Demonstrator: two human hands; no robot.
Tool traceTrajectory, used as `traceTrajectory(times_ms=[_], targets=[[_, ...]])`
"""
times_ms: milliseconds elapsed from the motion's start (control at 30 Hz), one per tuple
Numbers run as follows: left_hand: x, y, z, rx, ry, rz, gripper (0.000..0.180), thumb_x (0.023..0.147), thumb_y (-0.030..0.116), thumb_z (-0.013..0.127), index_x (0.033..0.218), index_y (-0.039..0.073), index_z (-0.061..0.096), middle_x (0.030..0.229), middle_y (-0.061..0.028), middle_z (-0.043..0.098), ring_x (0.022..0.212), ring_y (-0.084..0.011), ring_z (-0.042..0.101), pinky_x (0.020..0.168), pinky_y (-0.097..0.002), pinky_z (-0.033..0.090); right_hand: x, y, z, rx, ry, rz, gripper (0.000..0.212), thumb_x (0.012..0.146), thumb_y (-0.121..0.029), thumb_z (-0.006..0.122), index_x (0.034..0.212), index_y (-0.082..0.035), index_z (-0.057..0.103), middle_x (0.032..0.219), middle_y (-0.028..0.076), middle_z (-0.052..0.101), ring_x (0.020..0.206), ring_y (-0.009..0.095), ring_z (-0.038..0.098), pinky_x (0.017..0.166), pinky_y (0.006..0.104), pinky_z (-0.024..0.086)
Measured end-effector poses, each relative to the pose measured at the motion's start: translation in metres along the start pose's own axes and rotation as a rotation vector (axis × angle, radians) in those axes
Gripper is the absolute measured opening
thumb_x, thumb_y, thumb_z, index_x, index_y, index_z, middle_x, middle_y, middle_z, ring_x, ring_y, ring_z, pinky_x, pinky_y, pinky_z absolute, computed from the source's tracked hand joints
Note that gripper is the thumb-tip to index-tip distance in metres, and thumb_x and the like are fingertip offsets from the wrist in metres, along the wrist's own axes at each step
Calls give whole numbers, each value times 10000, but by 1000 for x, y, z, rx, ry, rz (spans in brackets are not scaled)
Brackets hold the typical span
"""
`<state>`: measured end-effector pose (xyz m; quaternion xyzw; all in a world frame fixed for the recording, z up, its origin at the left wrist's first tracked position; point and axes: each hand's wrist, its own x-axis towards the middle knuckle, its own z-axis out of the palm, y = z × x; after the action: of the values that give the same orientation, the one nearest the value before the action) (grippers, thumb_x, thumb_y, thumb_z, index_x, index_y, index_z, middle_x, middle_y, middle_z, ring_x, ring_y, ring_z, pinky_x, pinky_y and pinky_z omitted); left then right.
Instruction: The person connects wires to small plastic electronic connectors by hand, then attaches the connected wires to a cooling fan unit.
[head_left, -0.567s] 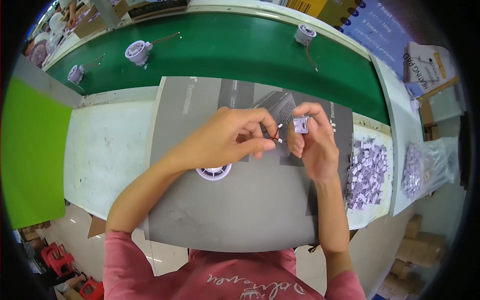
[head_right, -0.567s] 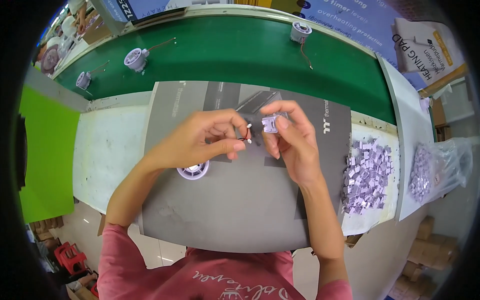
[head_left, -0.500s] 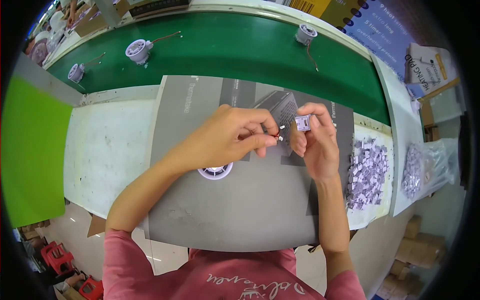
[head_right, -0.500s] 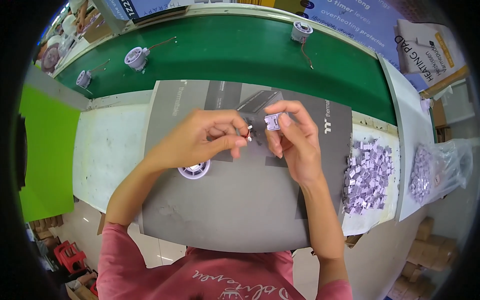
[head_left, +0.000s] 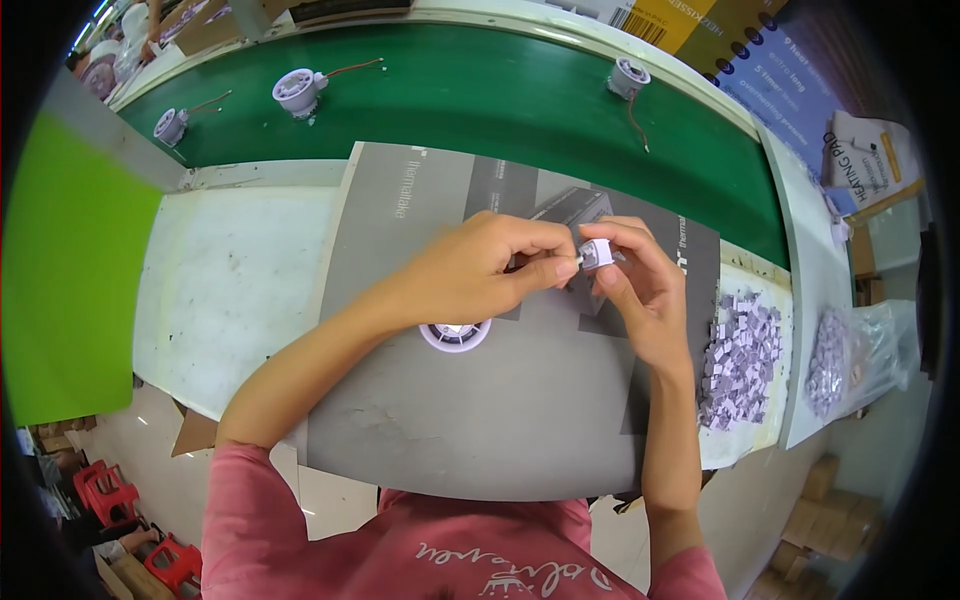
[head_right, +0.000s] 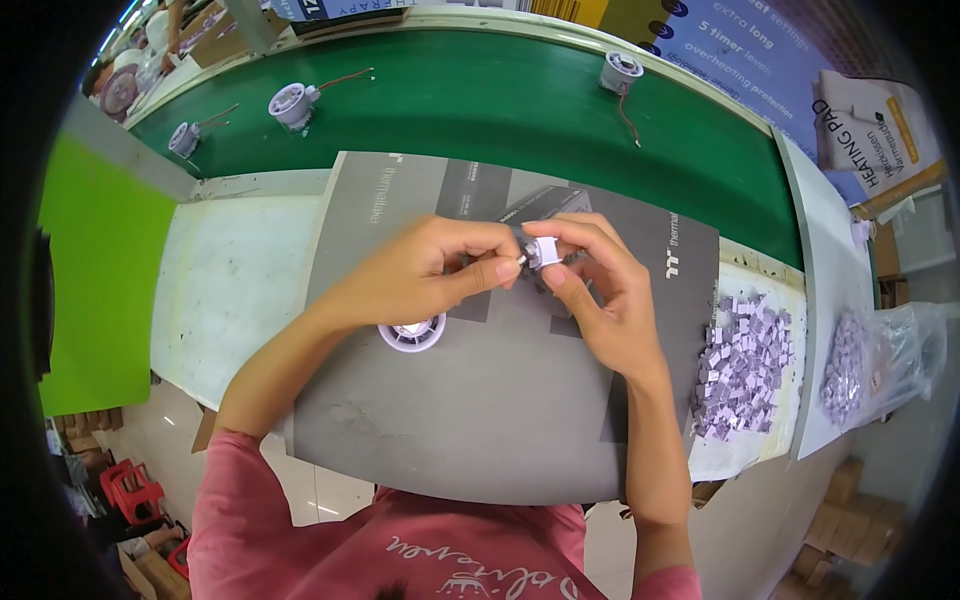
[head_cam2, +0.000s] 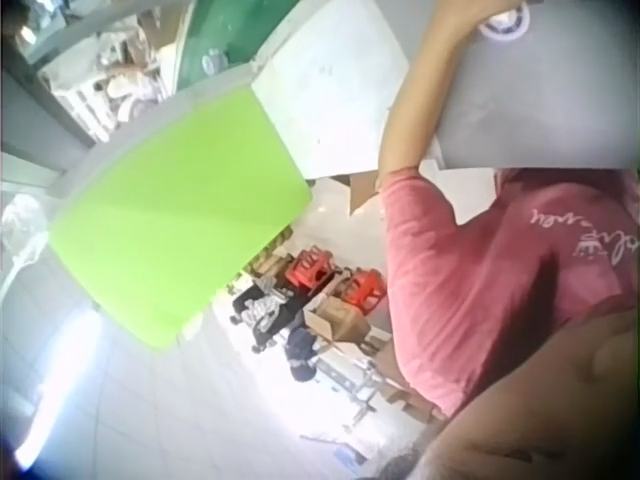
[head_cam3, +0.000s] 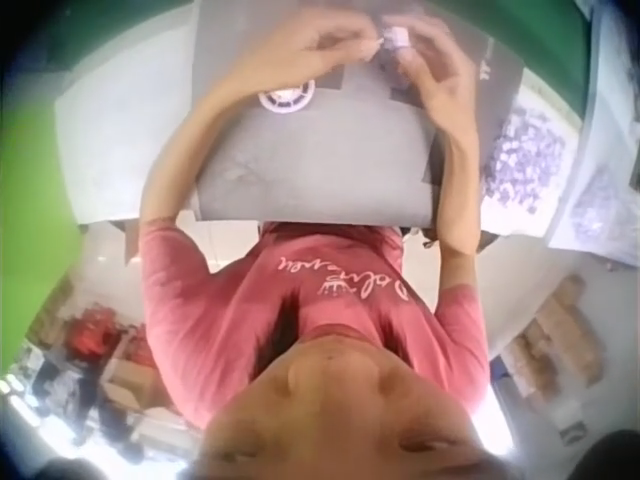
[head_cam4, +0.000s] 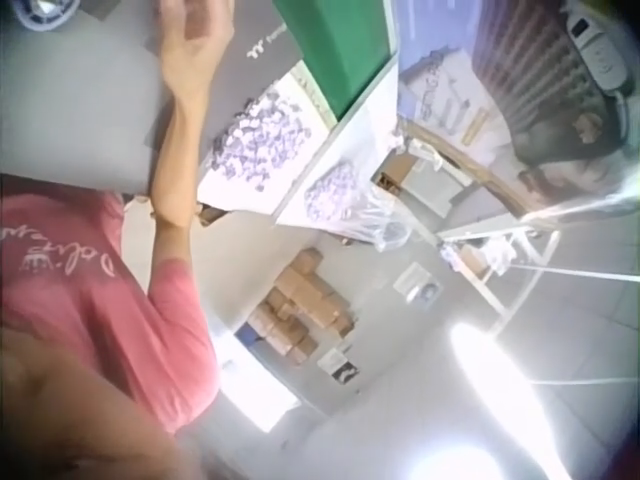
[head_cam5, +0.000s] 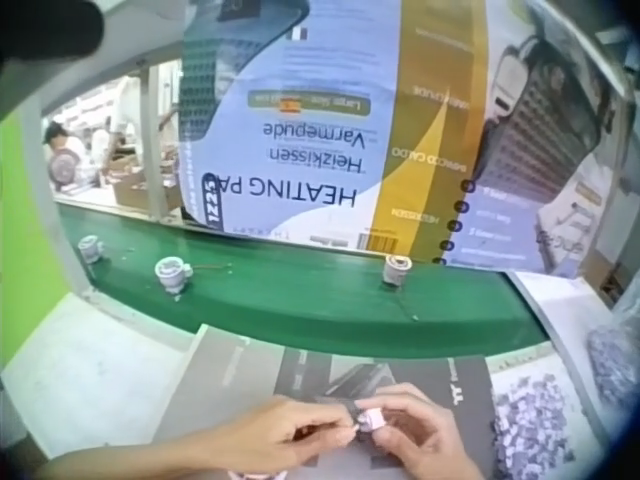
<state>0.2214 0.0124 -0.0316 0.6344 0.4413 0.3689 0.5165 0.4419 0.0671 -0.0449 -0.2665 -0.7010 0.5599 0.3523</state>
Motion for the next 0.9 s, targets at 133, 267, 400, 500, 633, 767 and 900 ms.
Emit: traceTrajectory(times_ms=[133,267,400,500,633,767,900], targets=[[2,-17,0,-78,2,130,266,1018,266,594,899,28,609,715,24,522,654,-59,418,596,-234,337,3,2,-1,-7,-29,-10,333,917,-66,684,1245,-15,657,1145,65,598,976,135,566,785,269,475],[3,-3,-7,-312,-125,-64,293,1014,277,597,866,28,639,757,18,552,681,-70,453,627,-245,367,1,-1,-1,-9,-21,-23,337,900,-27,686,1235,-6,660,1141,79,617,953,144,585,792,276,484],[6,-14,-7,-431,-166,-108,298,995,270,618,845,19,673,732,18,558,669,-73,469,625,-246,369,-2,-2,5,89,67,40,339,883,7,686,1221,3,665,1122,88,644,929,150,599,787,278,486],[5,-10,-7,-462,-115,-125,286,984,259,633,867,8,703,696,20,546,649,-71,465,609,-239,355,-2,7,0,11,7,-75,367,843,54,691,1207,11,671,1120,102,668,912,145,601,767,275,485],[3,-3,-12,-439,-142,-196,288,973,263,651,888,-2,727,669,25,531,635,-68,453,594,-234,340,0,2,-3,-11,-40,-126,358,825,68,693,1178,10,690,1110,109,674,902,145,602,747,270,483],[1,-5,-12,-478,-166,-209,292,962,269,667,904,-9,734,650,35,509,618,-61,432,571,-228,315,1,-2,-4,-77,-41,-157,349,807,71,705,1150,6,711,1090,115,681,880,149,604,711,265,483],[4,-4,-12,-465,-166,-251,295,959,271,671,911,-13,734,642,38,493,614,-59,421,565,-231,316,1,-4,-4,-99,-29,-146,356,798,65,716,1144,-16,723,1067,109,690,842,148,609,684,261,487]])
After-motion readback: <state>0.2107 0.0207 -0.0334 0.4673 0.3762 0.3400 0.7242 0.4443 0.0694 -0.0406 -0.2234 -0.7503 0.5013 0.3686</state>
